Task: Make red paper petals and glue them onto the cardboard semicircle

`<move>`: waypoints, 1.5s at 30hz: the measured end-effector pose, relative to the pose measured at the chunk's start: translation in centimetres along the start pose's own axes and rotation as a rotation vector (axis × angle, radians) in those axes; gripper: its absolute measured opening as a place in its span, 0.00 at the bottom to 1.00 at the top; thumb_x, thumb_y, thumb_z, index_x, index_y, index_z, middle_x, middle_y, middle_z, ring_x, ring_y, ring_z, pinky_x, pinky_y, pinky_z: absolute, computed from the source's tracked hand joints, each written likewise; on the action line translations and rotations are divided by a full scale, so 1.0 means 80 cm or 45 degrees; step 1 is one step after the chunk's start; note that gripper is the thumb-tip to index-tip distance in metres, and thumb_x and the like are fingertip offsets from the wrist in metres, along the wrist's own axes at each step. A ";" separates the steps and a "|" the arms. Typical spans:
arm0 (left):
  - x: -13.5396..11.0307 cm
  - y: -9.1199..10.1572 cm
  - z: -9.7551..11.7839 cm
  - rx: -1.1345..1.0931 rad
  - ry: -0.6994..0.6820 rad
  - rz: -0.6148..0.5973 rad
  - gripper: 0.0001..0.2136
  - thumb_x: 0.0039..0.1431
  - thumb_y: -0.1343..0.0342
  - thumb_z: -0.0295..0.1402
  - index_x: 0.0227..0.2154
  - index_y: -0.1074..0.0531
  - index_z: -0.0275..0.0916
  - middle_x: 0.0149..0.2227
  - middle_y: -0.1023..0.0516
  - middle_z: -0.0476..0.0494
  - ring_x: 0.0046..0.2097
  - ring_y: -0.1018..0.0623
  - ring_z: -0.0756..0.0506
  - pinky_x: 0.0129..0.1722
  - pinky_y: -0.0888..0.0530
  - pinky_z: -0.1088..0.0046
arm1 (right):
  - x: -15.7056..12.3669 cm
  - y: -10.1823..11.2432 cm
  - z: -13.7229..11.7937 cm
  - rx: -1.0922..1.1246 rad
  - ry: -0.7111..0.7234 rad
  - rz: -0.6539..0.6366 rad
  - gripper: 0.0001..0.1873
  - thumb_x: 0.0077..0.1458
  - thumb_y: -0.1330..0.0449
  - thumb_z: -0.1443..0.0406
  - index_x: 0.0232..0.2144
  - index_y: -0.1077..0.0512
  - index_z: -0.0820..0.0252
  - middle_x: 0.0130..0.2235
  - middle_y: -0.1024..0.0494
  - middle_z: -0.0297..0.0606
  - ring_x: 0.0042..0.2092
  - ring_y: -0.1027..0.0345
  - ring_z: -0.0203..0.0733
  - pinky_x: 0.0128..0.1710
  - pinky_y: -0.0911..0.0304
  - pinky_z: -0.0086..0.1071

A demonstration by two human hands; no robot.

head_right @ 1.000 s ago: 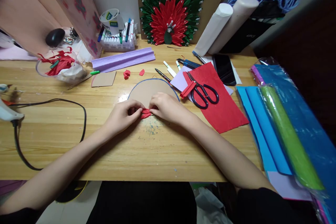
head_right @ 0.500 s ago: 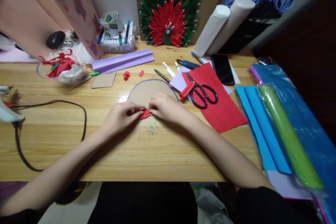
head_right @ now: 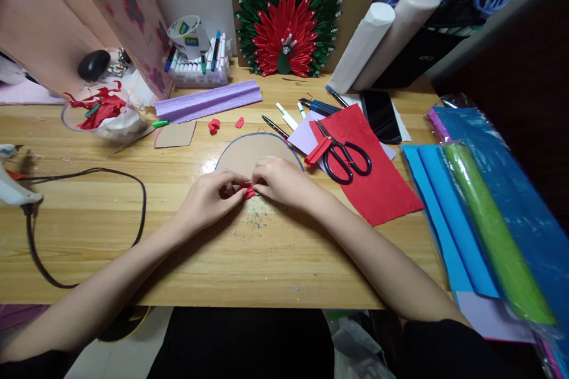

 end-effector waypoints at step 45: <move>0.002 -0.002 -0.024 -0.329 0.224 0.094 0.08 0.47 0.38 0.34 0.30 0.27 0.37 0.28 0.23 0.47 0.25 0.30 0.53 0.24 0.34 0.79 | 0.005 -0.016 0.014 0.239 -0.185 0.046 0.06 0.55 0.44 0.65 0.28 0.31 0.61 0.32 0.27 0.38 0.37 0.36 0.39 0.36 0.44 0.30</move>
Point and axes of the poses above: each hand's wrist, its own x-axis towards the middle knuckle, its own y-axis out of the back of the hand, z = x × y, the point moved 7 cm from there along x, towards the middle knuckle
